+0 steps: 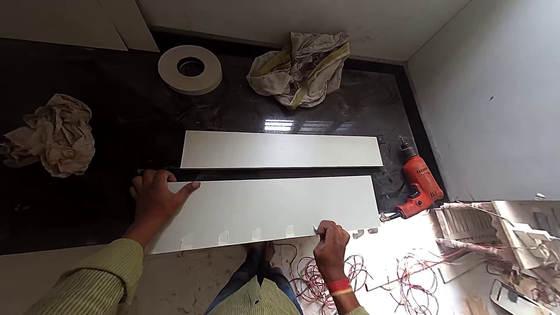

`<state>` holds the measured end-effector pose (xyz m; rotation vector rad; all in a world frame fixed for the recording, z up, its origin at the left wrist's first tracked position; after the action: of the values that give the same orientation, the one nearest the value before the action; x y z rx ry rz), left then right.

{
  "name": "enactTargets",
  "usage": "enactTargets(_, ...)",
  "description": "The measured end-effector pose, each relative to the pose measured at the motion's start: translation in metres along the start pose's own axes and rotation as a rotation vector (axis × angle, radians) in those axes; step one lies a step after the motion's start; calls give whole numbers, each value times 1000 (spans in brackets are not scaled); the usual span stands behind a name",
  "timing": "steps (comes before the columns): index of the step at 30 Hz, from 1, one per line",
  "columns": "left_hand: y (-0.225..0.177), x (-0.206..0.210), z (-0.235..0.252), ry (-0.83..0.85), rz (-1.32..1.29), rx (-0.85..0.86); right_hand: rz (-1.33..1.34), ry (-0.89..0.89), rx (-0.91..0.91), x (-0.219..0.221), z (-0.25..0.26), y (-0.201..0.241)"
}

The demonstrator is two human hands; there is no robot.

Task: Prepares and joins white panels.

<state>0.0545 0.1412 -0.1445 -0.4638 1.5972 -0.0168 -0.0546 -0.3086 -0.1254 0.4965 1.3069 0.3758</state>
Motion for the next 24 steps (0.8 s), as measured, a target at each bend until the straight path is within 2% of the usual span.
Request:
enactTargets(3, 1, 2, 0, -4, -10, 10, 255, 24, 40, -15, -13, -16)
enactTargets(6, 0, 2, -1, 0, -11, 6, 261, 98, 6, -15, -10, -20)
enactTargets(11, -1, 2, -1, -11, -5, 14, 360, -44, 2, -21, -21, -23)
enactTargets(13, 0, 2, -2, -12, 0, 13, 254, -23, -73, -24, -49, -32)
enactTargets(15, 1, 5, -5, -17, 9, 19, 151, -7, -229, -31, -78, -29)
enactTargets(17, 2, 5, -2, -30, 15, 10, 202, -30, -325, -42, -84, -10)
enactTargets(20, 2, 3, -6, -5, 28, -7, 313, -33, -207, -36, -65, 30)
enactTargets(24, -4, 1, -6, -2, 11, -4, 212, 95, 0, 23, -17, 45)
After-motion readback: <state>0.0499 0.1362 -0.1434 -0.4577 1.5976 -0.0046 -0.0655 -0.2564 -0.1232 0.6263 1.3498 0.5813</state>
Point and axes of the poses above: each hand's wrist, its own z-axis towards the middle knuckle, its own x-axis out of the palm, y = z × x, the point moved 5 cm from there along z, towards the middle knuckle, and after that the axes turned 7 degrees about z, right-handed, at the moved point
